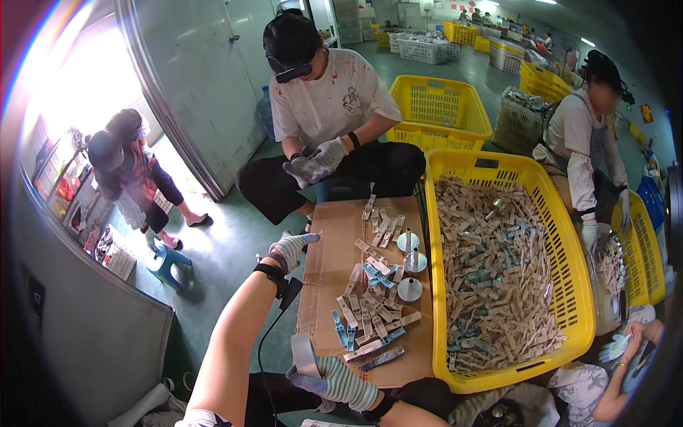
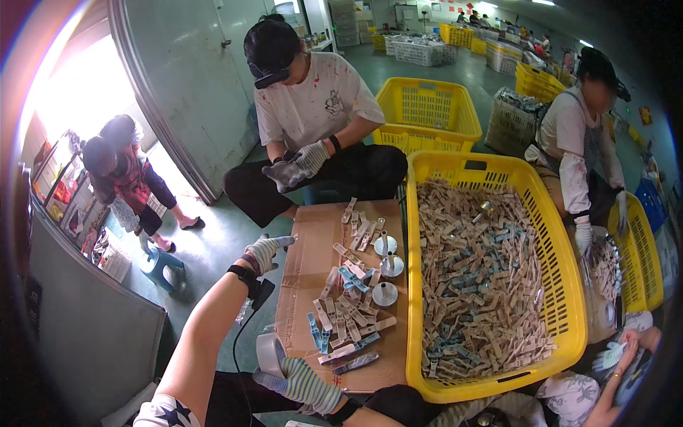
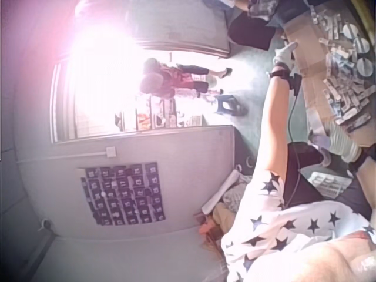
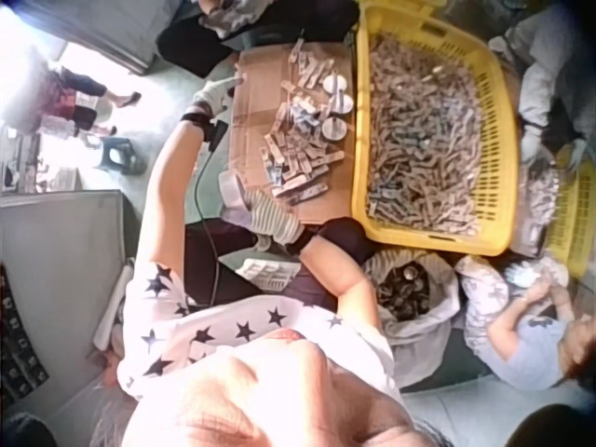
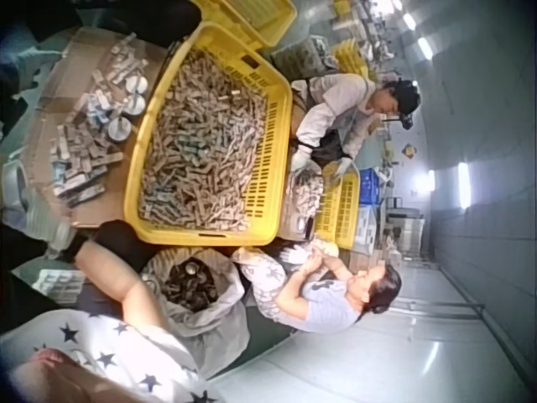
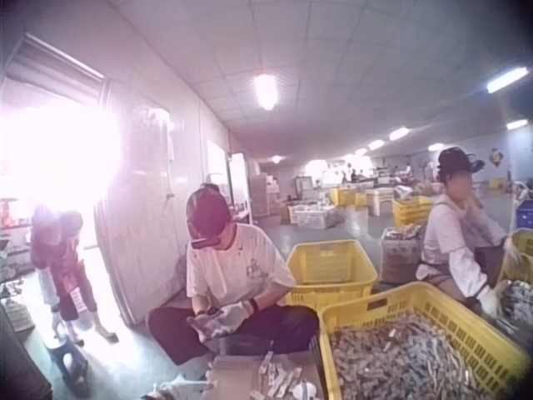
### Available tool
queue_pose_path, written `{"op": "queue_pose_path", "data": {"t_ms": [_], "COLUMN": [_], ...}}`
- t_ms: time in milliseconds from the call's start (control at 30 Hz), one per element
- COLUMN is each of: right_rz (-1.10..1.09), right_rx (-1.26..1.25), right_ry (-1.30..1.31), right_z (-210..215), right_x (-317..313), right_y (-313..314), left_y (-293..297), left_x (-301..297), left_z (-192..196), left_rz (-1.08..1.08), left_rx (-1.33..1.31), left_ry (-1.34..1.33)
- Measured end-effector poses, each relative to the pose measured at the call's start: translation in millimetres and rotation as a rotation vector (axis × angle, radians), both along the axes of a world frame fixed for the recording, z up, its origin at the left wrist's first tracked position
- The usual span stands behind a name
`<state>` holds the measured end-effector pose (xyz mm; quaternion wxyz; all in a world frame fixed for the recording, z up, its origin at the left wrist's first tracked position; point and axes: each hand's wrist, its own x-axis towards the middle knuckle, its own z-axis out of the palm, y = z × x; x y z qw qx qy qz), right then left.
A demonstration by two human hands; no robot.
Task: Workers are sorting and assembling small metal components onto cardboard strips while sitting on a factory floor.
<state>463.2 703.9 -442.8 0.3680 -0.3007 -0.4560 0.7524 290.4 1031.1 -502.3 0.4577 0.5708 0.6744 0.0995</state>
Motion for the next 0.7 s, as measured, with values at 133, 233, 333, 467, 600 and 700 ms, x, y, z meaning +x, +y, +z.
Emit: {"op": "queue_pose_path", "data": {"t_ms": [133, 233, 333, 467, 600, 700], "right_rz": [0.08, 0.092, 0.056, 0.016, -0.031, -0.001], "right_rx": [-0.058, -0.043, -0.061, 0.001, 0.071, -0.005], "right_ry": [-0.022, -0.054, -0.071, -0.05, -0.005, -0.006], "right_z": [2, -2, 0, -5, -6, 0], "right_x": [0, -2, 4, 1, 1, 4], "right_y": [-1, -2, -1, 0, -2, 2], "left_y": [2, -1, -23, -36, -24, -20], "left_x": [-7, -11, 29, 32, 20, 22], "left_z": [-8, -6, 35, 50, 35, 32], "left_rz": [-0.014, -0.037, 0.185, 0.4, 0.158, 0.327], "left_rx": [0.055, 0.021, -0.089, -0.125, -0.069, -0.139], "left_ry": [0.004, -0.039, -0.167, -0.265, -0.199, -0.223]}}
